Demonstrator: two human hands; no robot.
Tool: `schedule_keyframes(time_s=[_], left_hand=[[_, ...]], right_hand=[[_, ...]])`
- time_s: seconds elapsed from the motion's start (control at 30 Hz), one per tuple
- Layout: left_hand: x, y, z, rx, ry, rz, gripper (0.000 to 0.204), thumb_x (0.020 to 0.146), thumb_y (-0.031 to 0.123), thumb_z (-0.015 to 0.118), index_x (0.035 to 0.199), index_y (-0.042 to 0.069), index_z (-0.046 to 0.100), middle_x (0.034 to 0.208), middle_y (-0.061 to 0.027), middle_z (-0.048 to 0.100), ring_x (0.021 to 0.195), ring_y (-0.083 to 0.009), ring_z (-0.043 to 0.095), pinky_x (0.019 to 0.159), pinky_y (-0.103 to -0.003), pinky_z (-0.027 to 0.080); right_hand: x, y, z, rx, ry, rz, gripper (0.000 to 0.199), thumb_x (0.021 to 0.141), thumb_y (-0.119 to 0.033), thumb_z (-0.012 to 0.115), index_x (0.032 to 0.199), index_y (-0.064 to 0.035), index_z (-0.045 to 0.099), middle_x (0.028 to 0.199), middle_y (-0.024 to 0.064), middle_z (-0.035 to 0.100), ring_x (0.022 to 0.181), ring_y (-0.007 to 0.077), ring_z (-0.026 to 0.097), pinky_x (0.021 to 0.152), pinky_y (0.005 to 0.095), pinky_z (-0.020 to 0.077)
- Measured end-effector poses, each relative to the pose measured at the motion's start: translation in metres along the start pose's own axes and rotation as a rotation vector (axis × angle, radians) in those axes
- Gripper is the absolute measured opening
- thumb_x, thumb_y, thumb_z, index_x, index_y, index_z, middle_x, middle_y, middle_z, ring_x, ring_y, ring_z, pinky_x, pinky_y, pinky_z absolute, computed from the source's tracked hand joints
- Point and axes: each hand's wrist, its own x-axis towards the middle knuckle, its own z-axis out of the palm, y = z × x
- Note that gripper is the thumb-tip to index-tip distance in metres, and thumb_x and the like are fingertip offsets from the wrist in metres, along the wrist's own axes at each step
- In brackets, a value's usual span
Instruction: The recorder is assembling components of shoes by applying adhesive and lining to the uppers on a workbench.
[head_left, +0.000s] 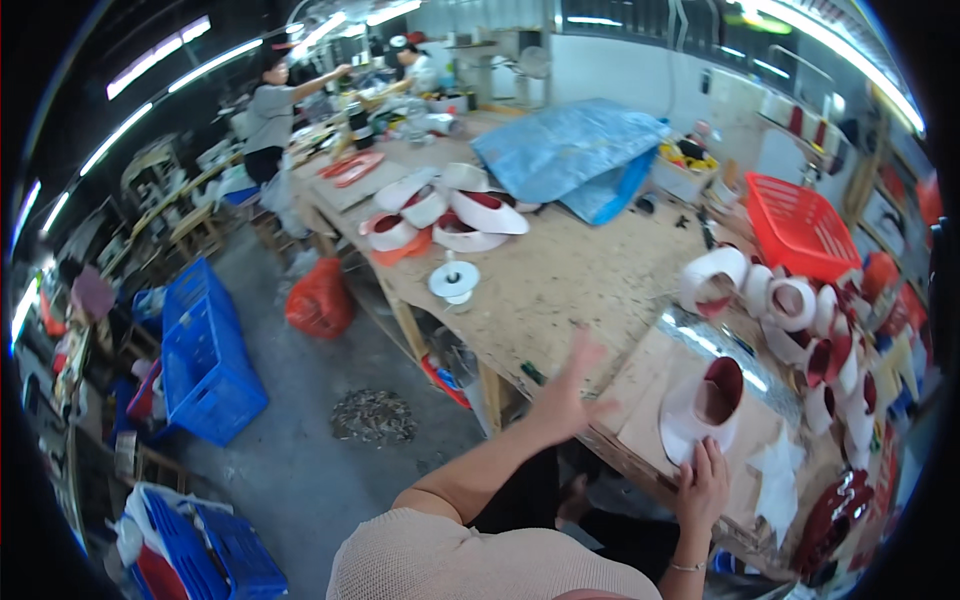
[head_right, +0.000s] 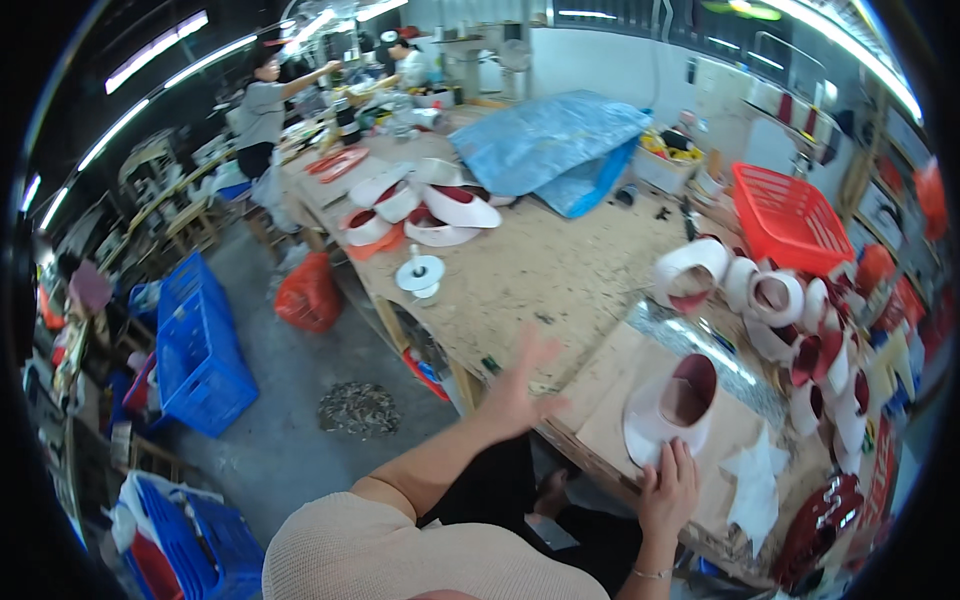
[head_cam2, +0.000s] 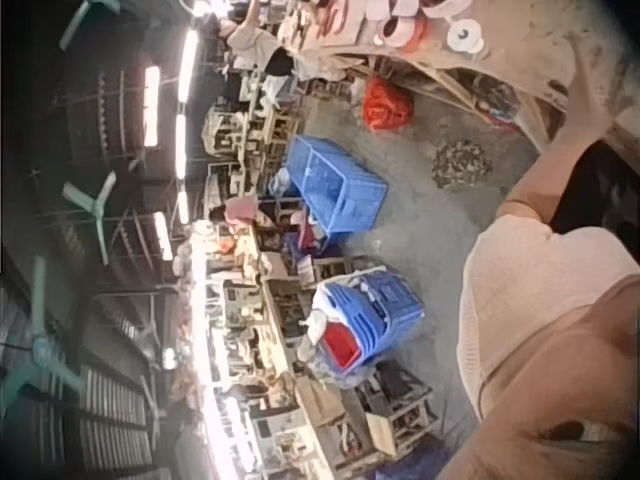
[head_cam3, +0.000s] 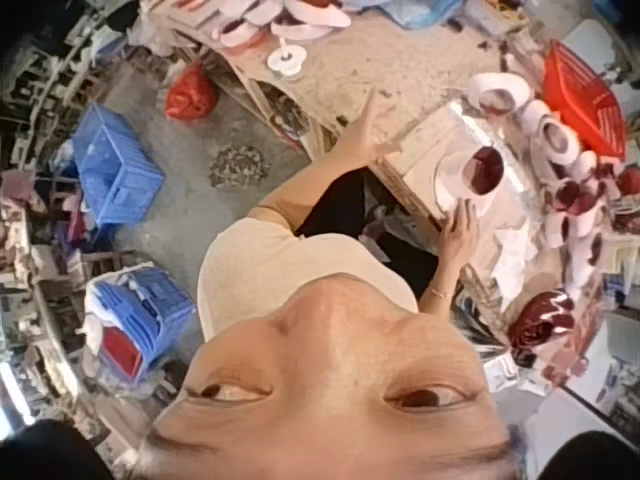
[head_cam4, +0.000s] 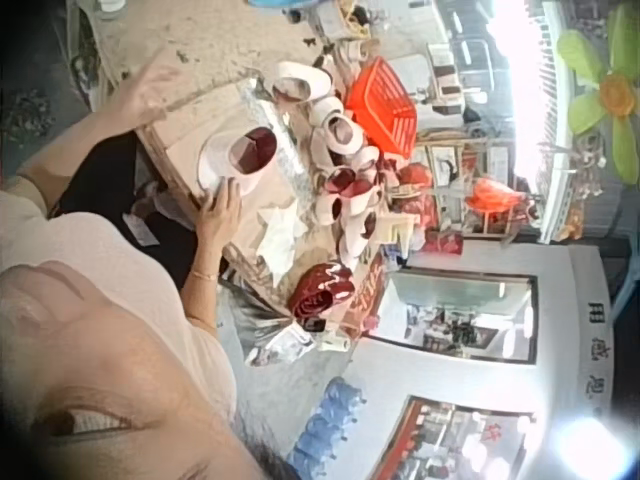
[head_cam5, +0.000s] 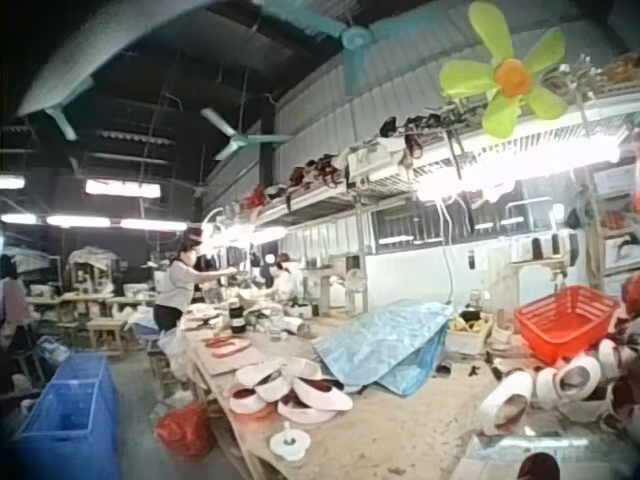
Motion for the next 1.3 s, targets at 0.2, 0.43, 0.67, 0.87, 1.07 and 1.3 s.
schedule_keyframes(time_s=[0.2,0.43,0.67,0.87,1.07,1.3], left_hand=[[0.026,0.0,-0.105,-0.438,0.723,0.028,0.071,0.088,0.006,0.059,0.145,-0.001,0.019,0.083,-0.0055,0.06,0.071,-0.0106,0.055,0.074,-0.027,0.048],[-0.013,0.021,0.035,-0.216,-0.171,0.166,0.057,0.085,0.006,0.061,0.138,0.004,0.038,0.087,-0.0082,0.064,0.083,-0.0266,0.063,0.08,-0.037,0.047],[-0.024,0.014,0.09,-0.616,-0.038,0.031,0.072,0.079,0.004,0.065,0.143,0.001,0.03,0.141,-0.0207,0.035,0.13,-0.031,0.039,0.106,-0.038,0.035],[-0.015,0.019,0.093,-1.105,0.045,-0.149,0.05,0.086,0.005,0.061,0.133,0.003,0.046,0.113,-0.0112,0.06,0.1,-0.0184,0.061,0.088,-0.031,0.049],[0.007,0.043,0.082,-1.102,0.164,-0.131,0.032,0.091,0.004,0.055,0.122,0.001,0.052,0.102,-0.0075,0.06,0.097,-0.019,0.063,0.086,-0.03,0.051],[0.004,0.03,0.084,-1.17,-0.033,-0.481,0.034,0.091,0.01,0.056,0.124,0.003,0.053,0.102,-0.005,0.061,0.093,-0.0096,0.058,0.083,-0.022,0.048]], right_hand=[[-0.011,0.007,0.004,0.018,-0.048,0.015,0.038,0.085,-0.017,0.062,0.119,-0.0021,0.059,0.131,0.0189,0.053,0.121,0.0372,0.048,0.102,0.0456,0.0352],[0.058,-0.021,-0.009,-0.082,0.072,-0.124,0.047,0.083,-0.015,0.064,0.127,-0.0034,0.053,0.125,0.0144,0.056,0.126,0.0387,0.043,0.107,0.0476,0.0295],[0.034,-0.038,-0.058,0.601,-0.008,-0.135,0.02,0.076,-0.011,0.066,0.09,0.0012,0.059,0.081,0.0134,0.056,0.081,0.0301,0.054,0.099,0.0489,0.0374],[-0.016,-0.064,-0.043,1.286,-0.232,0.153,0.062,0.081,-0.019,0.065,0.132,0.0073,0.041,0.121,0.0151,0.051,0.105,0.0222,0.053,0.095,0.0313,0.0398],[-0.022,-0.074,-0.004,0.435,0.321,-0.418,0.079,0.084,-0.046,0.065,0.139,-0.0007,0.03,0.145,0.029,0.019,0.13,0.0464,0.035,0.103,0.0558,0.0356],[-0.006,-0.093,-0.034,0.98,-0.134,-0.229,0.03,0.082,-0.005,0.063,0.112,-0.0003,0.066,0.11,0.018,0.067,0.105,0.0261,0.064,0.094,0.0365,0.0479]])
